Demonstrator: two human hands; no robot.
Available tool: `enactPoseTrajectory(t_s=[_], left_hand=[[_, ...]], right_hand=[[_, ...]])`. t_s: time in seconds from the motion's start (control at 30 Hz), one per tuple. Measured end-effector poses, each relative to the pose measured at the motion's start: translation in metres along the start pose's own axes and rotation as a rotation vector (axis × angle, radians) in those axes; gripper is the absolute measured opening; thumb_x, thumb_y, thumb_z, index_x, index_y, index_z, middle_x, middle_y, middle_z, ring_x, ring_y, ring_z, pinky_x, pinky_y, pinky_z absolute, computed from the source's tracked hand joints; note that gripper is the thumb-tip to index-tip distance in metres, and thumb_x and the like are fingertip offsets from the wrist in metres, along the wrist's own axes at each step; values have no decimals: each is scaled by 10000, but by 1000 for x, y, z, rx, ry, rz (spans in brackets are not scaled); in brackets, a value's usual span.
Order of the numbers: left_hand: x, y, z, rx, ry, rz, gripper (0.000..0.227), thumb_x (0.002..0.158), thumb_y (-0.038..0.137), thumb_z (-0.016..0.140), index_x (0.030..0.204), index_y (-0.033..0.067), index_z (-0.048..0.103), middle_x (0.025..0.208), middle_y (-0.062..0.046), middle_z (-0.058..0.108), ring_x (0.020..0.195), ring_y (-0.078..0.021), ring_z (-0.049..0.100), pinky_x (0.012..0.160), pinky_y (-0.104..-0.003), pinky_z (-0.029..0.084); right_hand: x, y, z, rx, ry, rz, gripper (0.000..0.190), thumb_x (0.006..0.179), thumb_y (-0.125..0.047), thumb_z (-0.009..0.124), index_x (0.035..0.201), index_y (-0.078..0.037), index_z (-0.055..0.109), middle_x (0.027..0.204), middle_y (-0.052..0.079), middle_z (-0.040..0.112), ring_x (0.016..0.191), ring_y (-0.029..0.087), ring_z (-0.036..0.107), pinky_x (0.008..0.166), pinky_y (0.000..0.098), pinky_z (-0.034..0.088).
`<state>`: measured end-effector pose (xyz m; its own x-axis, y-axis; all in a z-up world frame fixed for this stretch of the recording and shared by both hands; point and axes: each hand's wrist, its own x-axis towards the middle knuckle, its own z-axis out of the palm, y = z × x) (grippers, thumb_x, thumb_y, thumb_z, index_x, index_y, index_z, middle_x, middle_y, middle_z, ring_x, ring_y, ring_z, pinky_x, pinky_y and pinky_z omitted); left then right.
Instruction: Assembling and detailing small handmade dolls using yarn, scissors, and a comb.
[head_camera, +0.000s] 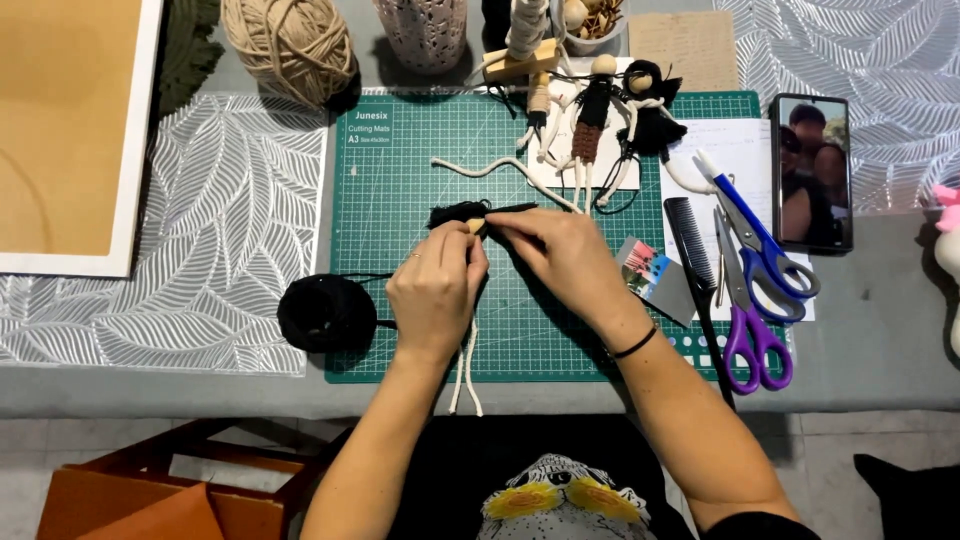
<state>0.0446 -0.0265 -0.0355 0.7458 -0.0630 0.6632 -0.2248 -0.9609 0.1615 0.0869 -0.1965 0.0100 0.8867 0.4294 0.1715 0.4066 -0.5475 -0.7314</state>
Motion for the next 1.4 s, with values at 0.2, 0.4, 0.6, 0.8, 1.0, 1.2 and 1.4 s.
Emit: enactPoseTrajectory(t_s=[0.2,0.4,0.6,0.8,1.0,1.2,1.4], left_hand=[[2,1,-5,-9,-25,-4,112,935,172,690,830,177,652,929,57,721,699,-136,707,575,-238,575],[1,2,-6,-20,-26,-20,106,936,169,687,836,172,651,965,56,705,725,-146,711,599,-253,587],[-5,2,-1,4,-35,-55,85,927,212,698,862,202,644,997,83,691,749,-139,710,621,-261,591],[-4,2,3,-19,-43,-86,121,924,310,718,918,206,656,1001,77,681,749,-158,713,625,-291,600],[-4,3,6,-25,-43,-115,59,916,237,704,934,203,660,971,73,673,728,-165,716,611,-285,601],[-2,4,3,25,-39,-104,49,909,220,692,932,208,651,965,81,665,744,-153,716,620,-283,603],[5,1,-8,-104,3,-106,56,887,198,717,894,218,666,960,81,673,879,-164,687,721,-281,574]], right_hand=[[-2,-2,2,17,6,-40,275,963,-4,636,1184,-105,765,1082,123,789,1040,337,736,908,434,580],[-2,1,4,-10,-4,-37,294,982,-18,618,1217,-127,756,1099,97,784,1055,321,732,921,429,574],[-3,3,7,-43,-23,-31,318,983,-15,604,1248,-129,737,1113,102,775,1064,331,723,930,449,569],[-4,5,8,-97,-46,-24,337,994,-40,592,1277,-168,723,1127,64,765,1073,303,715,925,432,569],[-3,4,7,-119,-71,8,355,985,-32,604,1288,-173,724,1127,47,767,1067,266,723,932,397,570],[-5,9,10,-134,-50,-18,365,968,-51,610,1290,-187,716,1113,45,760,1049,277,719,914,411,573],[-3,11,3,-99,-16,-42,346,960,-56,628,1269,-179,726,1115,40,762,1049,268,720,904,404,575]])
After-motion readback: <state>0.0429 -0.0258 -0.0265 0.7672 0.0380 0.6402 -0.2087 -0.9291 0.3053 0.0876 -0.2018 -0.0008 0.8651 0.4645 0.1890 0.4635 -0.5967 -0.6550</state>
